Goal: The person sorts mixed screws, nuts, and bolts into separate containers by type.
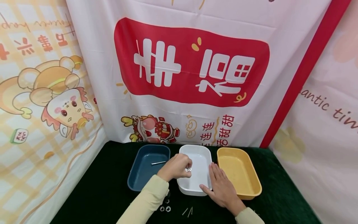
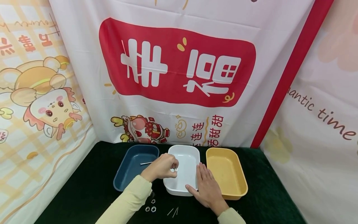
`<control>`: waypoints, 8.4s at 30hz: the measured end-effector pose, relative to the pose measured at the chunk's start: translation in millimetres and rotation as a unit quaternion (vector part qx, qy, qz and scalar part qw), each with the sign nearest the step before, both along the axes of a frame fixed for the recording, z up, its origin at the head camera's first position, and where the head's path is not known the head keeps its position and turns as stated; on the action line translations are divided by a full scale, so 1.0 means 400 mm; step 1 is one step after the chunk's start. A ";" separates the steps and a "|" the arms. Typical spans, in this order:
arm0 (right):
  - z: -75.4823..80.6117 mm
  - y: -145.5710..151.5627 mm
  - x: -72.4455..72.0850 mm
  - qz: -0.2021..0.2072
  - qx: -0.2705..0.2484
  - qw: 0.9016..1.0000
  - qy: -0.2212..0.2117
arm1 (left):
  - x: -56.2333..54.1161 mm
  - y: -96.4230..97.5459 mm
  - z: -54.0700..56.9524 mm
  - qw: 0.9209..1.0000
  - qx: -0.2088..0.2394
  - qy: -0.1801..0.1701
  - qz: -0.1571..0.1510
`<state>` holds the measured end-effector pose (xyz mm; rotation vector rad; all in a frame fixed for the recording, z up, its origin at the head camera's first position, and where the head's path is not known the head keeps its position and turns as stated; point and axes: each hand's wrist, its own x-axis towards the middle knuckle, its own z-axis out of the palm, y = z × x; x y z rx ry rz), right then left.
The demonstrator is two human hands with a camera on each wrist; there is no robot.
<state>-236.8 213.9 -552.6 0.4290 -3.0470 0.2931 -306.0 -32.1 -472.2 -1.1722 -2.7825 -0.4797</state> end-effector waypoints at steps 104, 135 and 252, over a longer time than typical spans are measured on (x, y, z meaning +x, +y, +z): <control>0.002 -0.003 0.000 -0.005 0.008 1.000 -0.006 | 0.271 -0.239 -0.170 0.984 -0.081 -0.156 0.039; 0.000 0.000 0.003 -0.003 0.000 1.000 -0.004 | 0.269 -0.241 -0.059 0.985 -0.079 -0.148 -0.050; -0.003 -0.006 -0.007 -0.010 0.013 1.000 -0.011 | 0.149 -0.228 -0.003 0.977 -0.076 -0.150 -0.128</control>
